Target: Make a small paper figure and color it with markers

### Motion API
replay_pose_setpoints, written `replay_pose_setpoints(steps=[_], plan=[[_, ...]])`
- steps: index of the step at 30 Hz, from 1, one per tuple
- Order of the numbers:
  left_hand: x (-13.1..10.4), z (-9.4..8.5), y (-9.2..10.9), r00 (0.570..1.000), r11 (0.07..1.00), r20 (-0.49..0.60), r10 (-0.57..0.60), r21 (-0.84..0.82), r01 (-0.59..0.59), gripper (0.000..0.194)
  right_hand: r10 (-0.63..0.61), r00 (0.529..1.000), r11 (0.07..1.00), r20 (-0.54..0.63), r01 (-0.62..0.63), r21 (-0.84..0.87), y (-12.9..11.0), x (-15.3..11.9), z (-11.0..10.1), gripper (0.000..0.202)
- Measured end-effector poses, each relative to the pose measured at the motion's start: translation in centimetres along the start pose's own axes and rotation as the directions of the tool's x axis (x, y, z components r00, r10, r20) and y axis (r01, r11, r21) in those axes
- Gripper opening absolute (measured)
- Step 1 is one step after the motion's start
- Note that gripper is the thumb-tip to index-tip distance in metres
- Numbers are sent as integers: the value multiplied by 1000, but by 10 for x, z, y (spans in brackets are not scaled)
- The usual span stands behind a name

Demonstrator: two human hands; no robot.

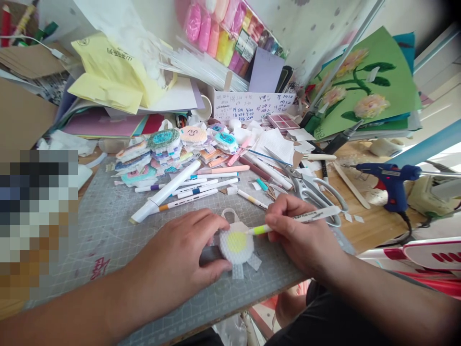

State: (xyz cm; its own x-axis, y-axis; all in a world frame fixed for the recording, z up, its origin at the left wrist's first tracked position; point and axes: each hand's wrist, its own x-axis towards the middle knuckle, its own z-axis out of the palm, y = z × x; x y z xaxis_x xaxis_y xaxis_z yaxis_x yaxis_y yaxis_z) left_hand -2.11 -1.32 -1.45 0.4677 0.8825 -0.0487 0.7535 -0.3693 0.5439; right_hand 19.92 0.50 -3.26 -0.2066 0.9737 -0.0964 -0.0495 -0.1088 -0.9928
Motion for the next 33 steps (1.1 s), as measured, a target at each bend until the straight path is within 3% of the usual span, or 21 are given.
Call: replay_pose_setpoints(steps=[3, 6, 10, 18, 33], plan=[[1, -3, 1, 998, 997, 9, -56, -52, 57, 39, -20, 999, 997, -26, 22, 76, 1, 1, -2, 24], [1, -2, 1, 995, 994, -4, -96, -59, 96, 45, -31, 999, 998, 39, 33, -45, -5, 1, -1, 22], [1, 2, 2, 998, 998, -9, -60, -22, 60, 37, -26, 992, 980, 127, 50, -195, -13, 0, 6, 19], [0, 2, 5, 999, 999, 21, -44, 26, 44, 30, -35, 982, 969, 185, 79, -233, -11, 2, 14, 19], [0, 2, 3, 1000, 999, 5, -21, 46, 21, 26, -37, 998, 965, 51, 48, -259, -6, 5, 7, 20]])
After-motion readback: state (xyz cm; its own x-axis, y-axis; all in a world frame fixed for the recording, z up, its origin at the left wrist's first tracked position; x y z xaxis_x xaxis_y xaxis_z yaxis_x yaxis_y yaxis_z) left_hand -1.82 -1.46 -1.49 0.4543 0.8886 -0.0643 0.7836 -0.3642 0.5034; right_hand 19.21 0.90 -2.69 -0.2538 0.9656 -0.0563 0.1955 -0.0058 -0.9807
